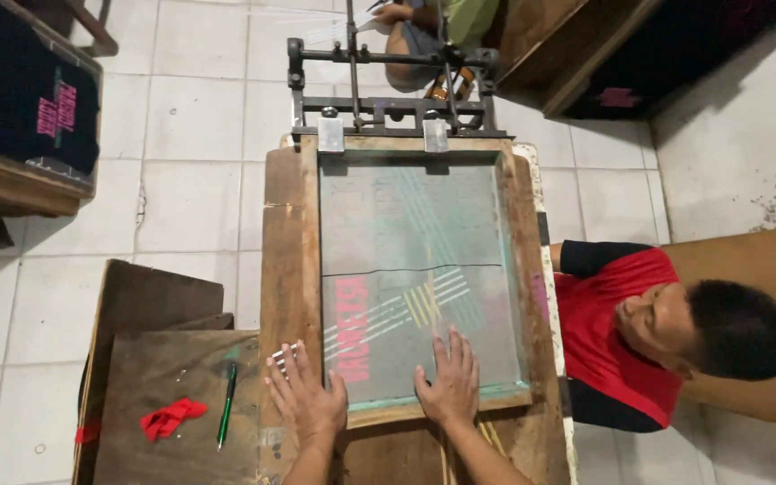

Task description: Aligning a design film on a screen printing frame and preparing green ink by stirring it in a container.

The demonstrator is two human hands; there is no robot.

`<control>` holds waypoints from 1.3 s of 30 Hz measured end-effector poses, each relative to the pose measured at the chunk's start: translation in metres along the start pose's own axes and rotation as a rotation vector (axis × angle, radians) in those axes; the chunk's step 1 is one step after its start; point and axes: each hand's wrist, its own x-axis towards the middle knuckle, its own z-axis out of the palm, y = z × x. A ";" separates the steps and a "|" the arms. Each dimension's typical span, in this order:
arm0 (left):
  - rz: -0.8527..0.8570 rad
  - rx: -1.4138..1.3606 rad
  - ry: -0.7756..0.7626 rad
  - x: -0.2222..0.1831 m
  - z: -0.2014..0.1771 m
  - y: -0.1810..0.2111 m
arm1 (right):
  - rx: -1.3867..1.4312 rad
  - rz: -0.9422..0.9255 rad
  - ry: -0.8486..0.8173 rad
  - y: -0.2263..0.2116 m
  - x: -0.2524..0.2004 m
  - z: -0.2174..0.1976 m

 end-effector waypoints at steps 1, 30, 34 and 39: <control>0.010 0.000 -0.003 0.000 0.002 0.000 | 0.003 0.010 0.001 0.000 0.000 -0.001; 0.018 -0.030 -0.009 0.006 -0.014 0.007 | 0.003 -0.120 0.199 -0.002 -0.004 -0.007; 0.043 -0.032 -0.011 0.004 -0.017 0.007 | 0.019 -0.112 0.250 0.003 -0.007 0.004; 0.042 0.020 -0.020 -0.004 -0.018 0.000 | 0.039 -0.142 0.364 0.009 -0.025 0.011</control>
